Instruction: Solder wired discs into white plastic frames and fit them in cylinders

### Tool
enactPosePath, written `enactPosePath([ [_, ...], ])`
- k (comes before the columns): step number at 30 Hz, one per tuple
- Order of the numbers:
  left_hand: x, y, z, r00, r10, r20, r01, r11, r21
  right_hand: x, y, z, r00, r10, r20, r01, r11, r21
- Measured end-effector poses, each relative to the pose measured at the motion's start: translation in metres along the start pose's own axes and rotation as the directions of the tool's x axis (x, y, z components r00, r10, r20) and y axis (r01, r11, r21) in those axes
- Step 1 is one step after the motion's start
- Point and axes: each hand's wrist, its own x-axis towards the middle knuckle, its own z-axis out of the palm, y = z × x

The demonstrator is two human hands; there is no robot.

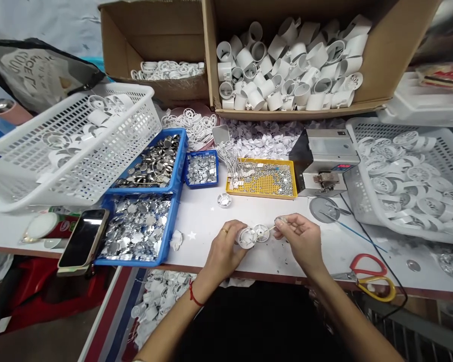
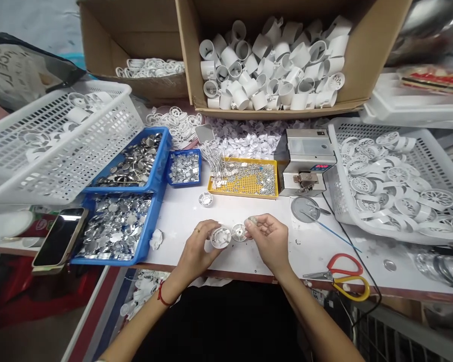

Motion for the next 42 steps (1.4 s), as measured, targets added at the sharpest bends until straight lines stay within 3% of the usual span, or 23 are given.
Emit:
enactPosePath([
  [4, -0.001, 0.001, -0.003, 0.998, -0.043, -0.041, 0.041, 0.997, -0.067, 0.005, 0.003, -0.004, 0.997, 0.015, -0.071, -0.017, 1.0, -0.019],
  [10, 0.0, 0.003, -0.009, 0.998, -0.033, -0.058, 0.03, 0.998, -0.059, 0.008, 0.0, -0.011, 0.997, 0.01, -0.072, -0.018, 0.993, -0.116],
  [12, 0.001, 0.004, -0.01, 0.998, -0.018, -0.065, 0.015, 0.999, -0.044, 0.008, -0.003, -0.014, 0.997, -0.038, -0.061, 0.027, 0.983, -0.182],
  [15, 0.001, 0.003, -0.01, 0.999, 0.011, -0.052, -0.012, 1.0, -0.026, 0.01, -0.011, -0.017, 0.981, -0.193, 0.035, 0.194, 0.93, -0.311],
  [18, 0.0, 0.003, -0.013, 1.0, 0.016, 0.017, -0.015, 0.998, -0.065, 0.016, -0.024, -0.02, 0.913, -0.325, 0.248, 0.401, 0.83, -0.388],
  [21, 0.002, 0.005, -0.019, 0.992, -0.001, 0.127, 0.02, 0.989, -0.144, 0.024, -0.04, -0.021, 0.821, -0.339, 0.46, 0.531, 0.75, -0.394],
  [26, 0.007, 0.011, -0.032, 0.945, 0.01, 0.326, 0.079, 0.963, -0.257, 0.035, -0.061, -0.015, 0.694, -0.22, 0.686, 0.604, 0.695, -0.389],
  [30, 0.007, 0.01, -0.034, 0.924, 0.0, 0.383, 0.158, 0.912, -0.379, 0.042, -0.068, -0.003, 0.634, -0.094, 0.767, 0.561, 0.74, -0.372],
  [32, 0.005, 0.008, -0.031, 0.926, -0.058, 0.373, 0.248, 0.84, -0.483, 0.043, -0.065, 0.003, 0.64, -0.087, 0.763, 0.501, 0.801, -0.329],
  [35, 0.001, 0.007, -0.022, 0.921, -0.174, 0.349, 0.381, 0.6, -0.704, 0.034, -0.053, 0.012, 0.745, -0.136, 0.653, 0.375, 0.895, -0.242],
  [38, -0.003, 0.005, -0.011, 0.919, -0.264, 0.292, 0.375, 0.368, -0.851, 0.015, -0.034, 0.018, 0.835, -0.205, 0.511, 0.345, 0.918, -0.195],
  [40, -0.005, 0.004, -0.004, 0.909, -0.325, 0.26, 0.366, 0.327, -0.871, 0.002, -0.021, 0.022, 0.839, -0.319, 0.441, 0.435, 0.88, -0.192],
  [42, -0.007, 0.003, 0.001, 0.895, -0.373, 0.243, 0.384, 0.37, -0.846, -0.007, -0.011, 0.024, 0.825, -0.428, 0.37, 0.526, 0.821, -0.222],
])
